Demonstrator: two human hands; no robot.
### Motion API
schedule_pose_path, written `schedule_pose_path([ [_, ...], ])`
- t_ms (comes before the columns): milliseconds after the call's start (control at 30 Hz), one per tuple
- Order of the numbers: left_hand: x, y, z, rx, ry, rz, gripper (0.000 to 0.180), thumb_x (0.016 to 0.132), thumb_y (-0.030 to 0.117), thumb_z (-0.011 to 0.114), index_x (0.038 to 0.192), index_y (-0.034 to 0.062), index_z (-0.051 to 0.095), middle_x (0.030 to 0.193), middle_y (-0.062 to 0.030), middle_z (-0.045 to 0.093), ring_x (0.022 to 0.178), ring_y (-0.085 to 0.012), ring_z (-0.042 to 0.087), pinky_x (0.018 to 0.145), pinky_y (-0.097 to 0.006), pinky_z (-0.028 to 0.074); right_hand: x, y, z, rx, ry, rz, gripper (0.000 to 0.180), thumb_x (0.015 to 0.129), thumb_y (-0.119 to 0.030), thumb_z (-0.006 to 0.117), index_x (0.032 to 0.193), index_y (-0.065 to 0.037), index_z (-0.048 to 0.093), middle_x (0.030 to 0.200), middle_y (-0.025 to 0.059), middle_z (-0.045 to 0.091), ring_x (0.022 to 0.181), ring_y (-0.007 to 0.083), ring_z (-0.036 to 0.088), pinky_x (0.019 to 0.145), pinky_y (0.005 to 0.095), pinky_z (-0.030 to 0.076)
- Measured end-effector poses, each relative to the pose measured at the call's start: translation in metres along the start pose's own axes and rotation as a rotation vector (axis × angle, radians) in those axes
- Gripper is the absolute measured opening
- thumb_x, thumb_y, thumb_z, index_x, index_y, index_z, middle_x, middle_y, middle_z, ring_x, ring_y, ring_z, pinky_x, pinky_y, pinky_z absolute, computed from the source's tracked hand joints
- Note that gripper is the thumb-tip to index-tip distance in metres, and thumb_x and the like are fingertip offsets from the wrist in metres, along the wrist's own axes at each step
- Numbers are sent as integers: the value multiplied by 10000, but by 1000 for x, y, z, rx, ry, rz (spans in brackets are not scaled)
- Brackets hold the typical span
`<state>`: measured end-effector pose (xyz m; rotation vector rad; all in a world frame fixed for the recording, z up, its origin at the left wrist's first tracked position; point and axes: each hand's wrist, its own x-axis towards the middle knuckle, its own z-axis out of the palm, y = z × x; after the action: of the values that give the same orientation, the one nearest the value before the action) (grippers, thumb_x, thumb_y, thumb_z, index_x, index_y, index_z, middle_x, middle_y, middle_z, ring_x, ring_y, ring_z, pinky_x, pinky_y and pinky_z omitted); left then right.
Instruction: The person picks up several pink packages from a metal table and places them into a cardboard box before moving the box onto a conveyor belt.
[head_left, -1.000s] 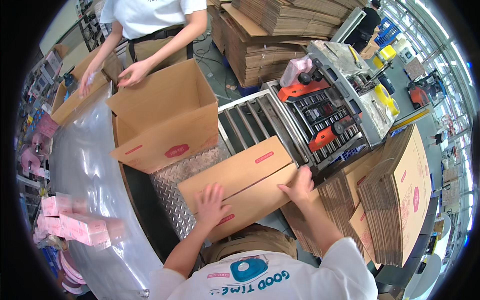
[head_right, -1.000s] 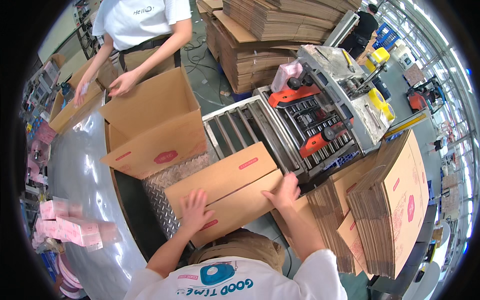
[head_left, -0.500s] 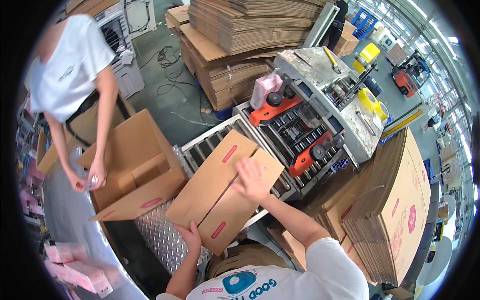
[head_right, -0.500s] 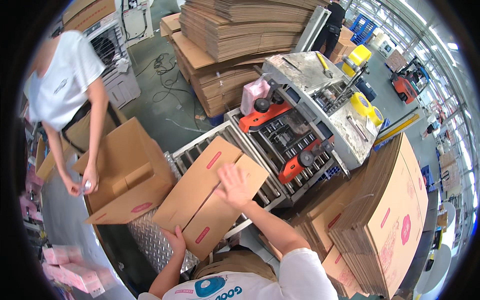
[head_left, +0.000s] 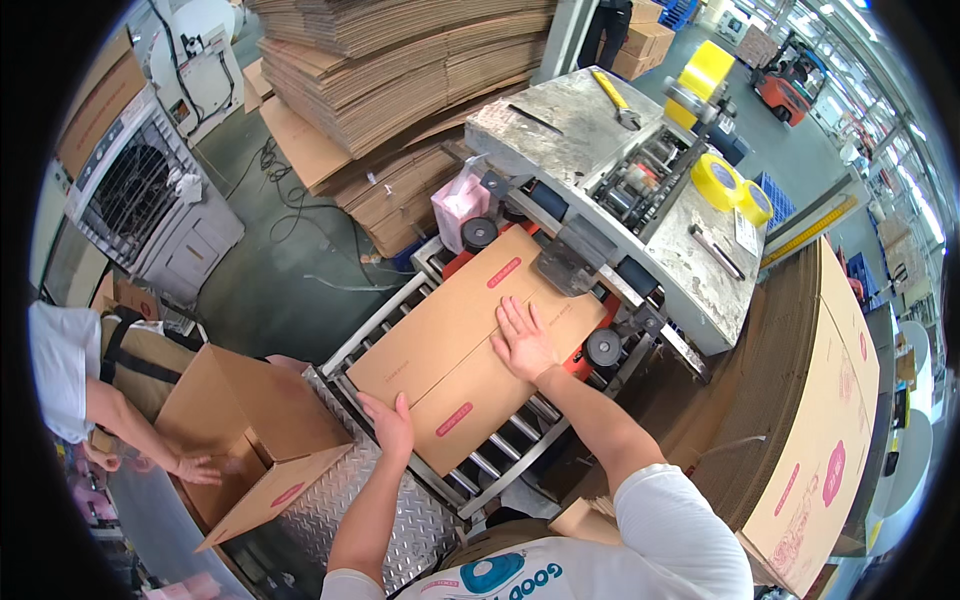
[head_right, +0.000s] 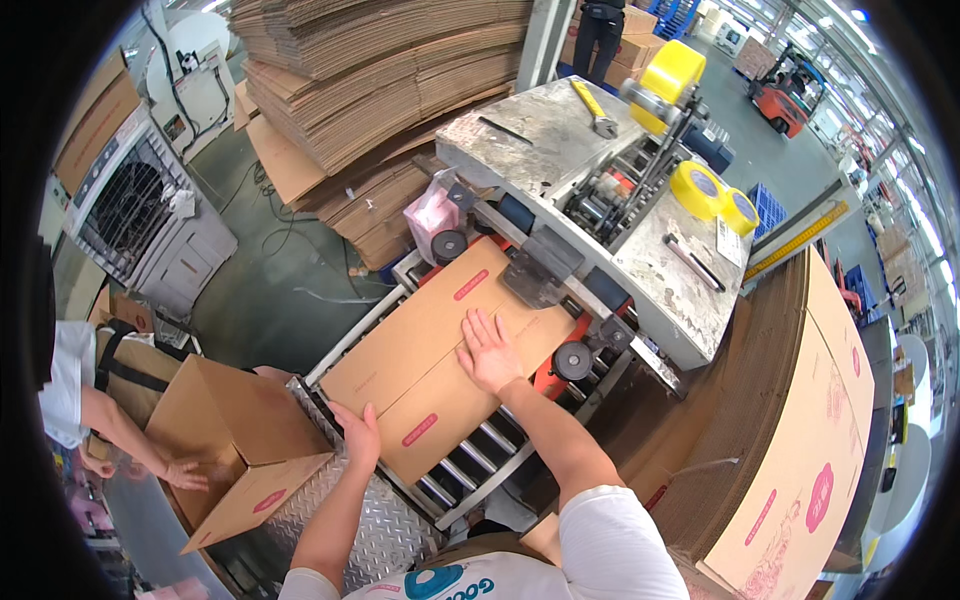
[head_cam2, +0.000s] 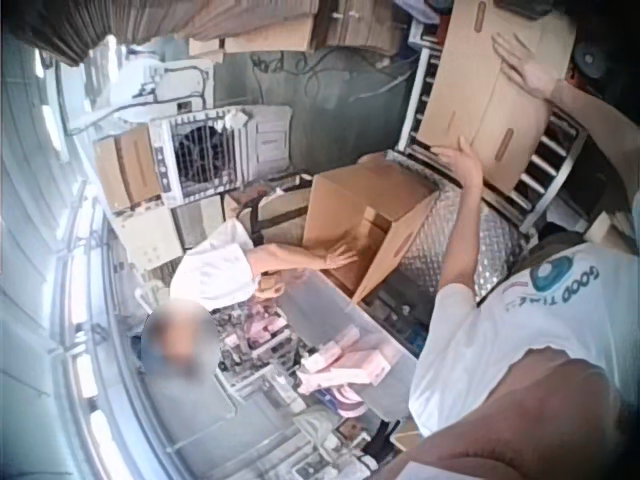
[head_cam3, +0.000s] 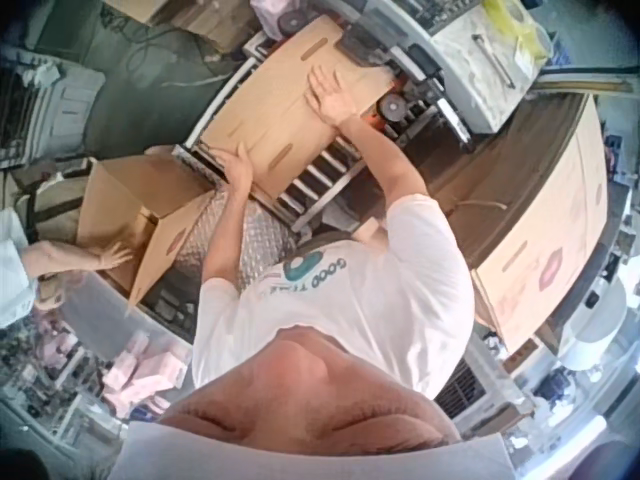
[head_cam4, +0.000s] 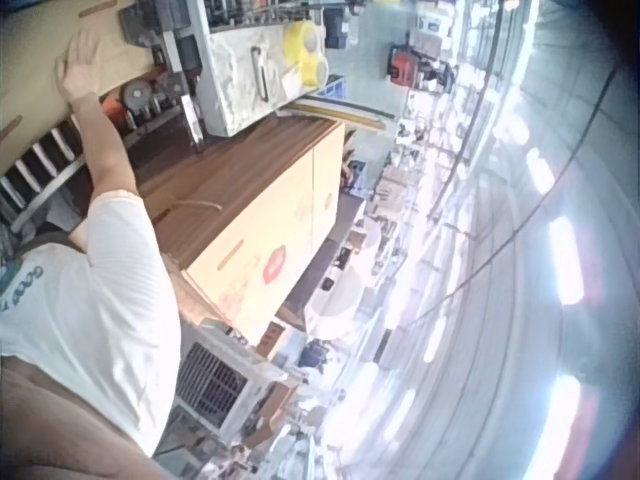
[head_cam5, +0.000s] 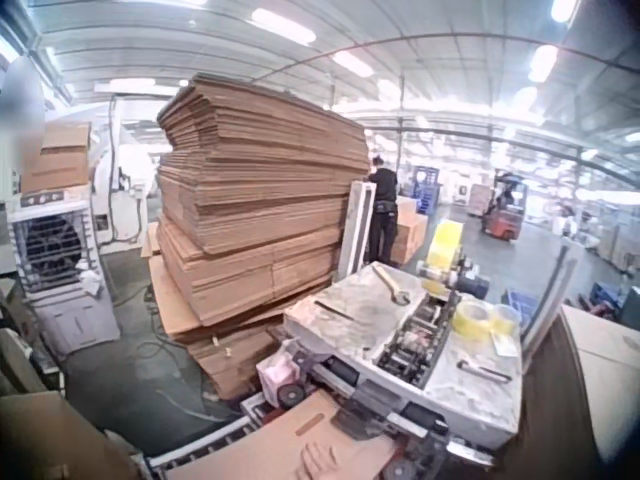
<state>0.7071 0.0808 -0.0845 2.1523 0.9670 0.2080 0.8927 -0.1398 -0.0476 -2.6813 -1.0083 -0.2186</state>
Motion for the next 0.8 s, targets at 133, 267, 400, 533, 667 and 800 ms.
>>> schedule_pose_path([
  [133, 1, 33, 20, -98, -27, 158, 837, 895, 315, 526, 1384, -107, -7, 1411, -343, 138, 1303, -444, 225, 1072, -404, 250, 5, 41, -15, 58, 172, 69, 495, 867, -275, 512, 1270, 2, 436, 1343, 183, 413, 1283, 290, 345, 1076, 446, 233],
  [267, -69, 43, 35, -379, -118, 366, 745, 897, 216, 534, 1406, -60, 66, 1426, -291, 136, 1286, -415, 284, 1068, -416, 255, -31, -18, -21, 364, 430, 163, 413, 800, -143, 572, 1175, 2, 482, 1006, 203, 537, 945, 337, 526, 837, 453, 420],
  [400, -134, -95, 23, 2, -782, 283, 427, 896, 295, 520, 1184, -16, 469, 935, -227, 607, 921, -385, 578, 823, -427, 450, -86, -151, -129, 673, -479, -125, 498, 851, -315, 567, 1244, -22, 483, 1301, 182, 468, 1265, 326, 391, 1067, 472, 258],
  [533, -174, -177, 10, 258, -1038, 56, 419, 891, 334, 514, 1100, -29, 512, 919, -214, 606, 859, -373, 576, 759, -409, 460, -159, -127, -264, 441, -165, -255, 385, 831, -307, 614, 1102, -37, 574, 1154, 125, 566, 1084, 305, 524, 940, 448, 359],
  [667, -184, -194, -30, 119, -940, -66, 407, 890, 327, 514, 1090, -27, 516, 904, -201, 607, 834, -355, 577, 737, -401, 460, -234, -84, -370, -110, -22, 169, 437, 746, -297, 697, 1096, -55, 593, 1071, 129, 606, 1073, 288, 529, 948, 430, 366],
  [800, -202, -210, -80, -8, -843, -80, 395, 890, 321, 515, 1079, -26, 520, 889, -188, 609, 810, -336, 577, 714, -392, 460, -316, -72, -374, -405, -81, 377, 679, 781, -334, 653, 1335, -53, 378, 1387, 134, 375, 1311, 290, 311, 1054, 428, 280],
])
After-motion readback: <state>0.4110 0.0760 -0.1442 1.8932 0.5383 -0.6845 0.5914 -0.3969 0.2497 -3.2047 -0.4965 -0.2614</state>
